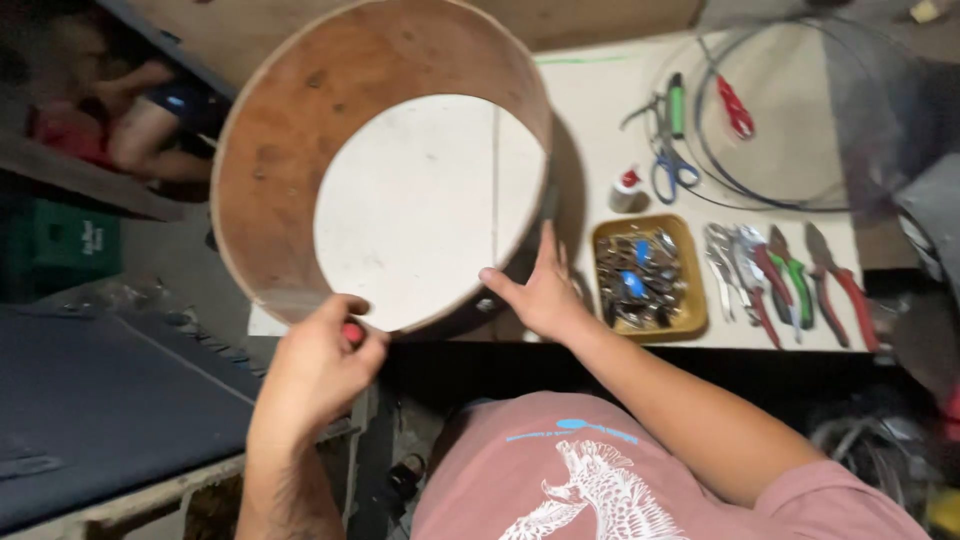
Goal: Repairing the internal hardware of a wooden drum shell using a screwdriver and pliers
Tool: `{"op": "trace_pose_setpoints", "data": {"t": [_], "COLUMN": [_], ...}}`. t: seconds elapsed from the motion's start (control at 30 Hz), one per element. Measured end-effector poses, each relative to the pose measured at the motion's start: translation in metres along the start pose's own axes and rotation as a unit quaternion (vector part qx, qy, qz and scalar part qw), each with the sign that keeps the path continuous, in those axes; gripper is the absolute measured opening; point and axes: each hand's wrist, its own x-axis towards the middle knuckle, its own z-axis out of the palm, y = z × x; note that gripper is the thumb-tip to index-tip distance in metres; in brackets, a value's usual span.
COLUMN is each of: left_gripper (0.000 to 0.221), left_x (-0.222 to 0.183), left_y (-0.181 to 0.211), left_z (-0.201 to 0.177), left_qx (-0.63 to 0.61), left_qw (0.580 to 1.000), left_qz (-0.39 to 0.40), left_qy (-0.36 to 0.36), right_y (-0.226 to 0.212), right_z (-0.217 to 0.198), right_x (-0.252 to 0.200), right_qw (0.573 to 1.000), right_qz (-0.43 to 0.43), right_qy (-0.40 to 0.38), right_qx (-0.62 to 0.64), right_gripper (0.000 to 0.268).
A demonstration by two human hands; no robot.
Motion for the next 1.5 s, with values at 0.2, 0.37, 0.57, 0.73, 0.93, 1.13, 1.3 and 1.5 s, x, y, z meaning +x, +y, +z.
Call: {"op": "trace_pose_setpoints", "data": {"t": [0.2, 0.37, 0.57, 0.73, 0.93, 1.13, 1.3, 1.5], "left_gripper": [0.033, 0.023, 0.010, 0.010, 0.040, 0.034, 0.050, 0.041], "left_x": [0.028, 0.044, 0.100, 0.166, 0.193, 0.254, 0.280, 0.313], "left_y": [-0.077, -0.124, -0.154, -0.153, -0.046, -0.005, -0.001, -0.007], "left_z": [-0.020, -0.051, -0.068, -0.058, -0.057, 0.057, 0.100, 0.157], "left_qx": [-0.040, -0.239, -0.384, -0.388, -0.717, -0.570, -0.471, -0.420], "left_qw": [0.992, 0.969, 0.780, 0.785, 0.695, 0.786, 0.796, 0.822], "left_qz": [0.113, 0.062, 0.431, 0.435, 0.050, 0.147, 0.193, 0.250], "left_qy": [-0.040, 0.016, 0.243, 0.208, -0.006, -0.189, -0.328, -0.293], "right_y": [0.023, 0.014, -0.038, -0.038, 0.033, 0.063, 0.028, 0.014], "right_z": [0.029, -0.015, -0.065, -0.082, -0.072, -0.041, -0.022, 0.017], "right_x": [0.034, 0.053, 0.088, 0.107, 0.072, 0.022, 0.000, 0.009], "right_qw": [0.973, 0.978, 0.973, 0.981, 0.904, 0.936, 0.957, 0.977], "right_qz": [-0.123, 0.001, 0.049, -0.033, -0.005, 0.010, 0.006, 0.043], "right_qy": [0.184, 0.199, 0.201, 0.192, 0.287, 0.156, 0.154, 0.205], "right_qx": [0.063, -0.054, -0.103, -0.015, 0.316, 0.316, 0.246, 0.023], "right_gripper": [0.101, 0.082, 0.085, 0.080, 0.038, 0.068, 0.085, 0.059]}}
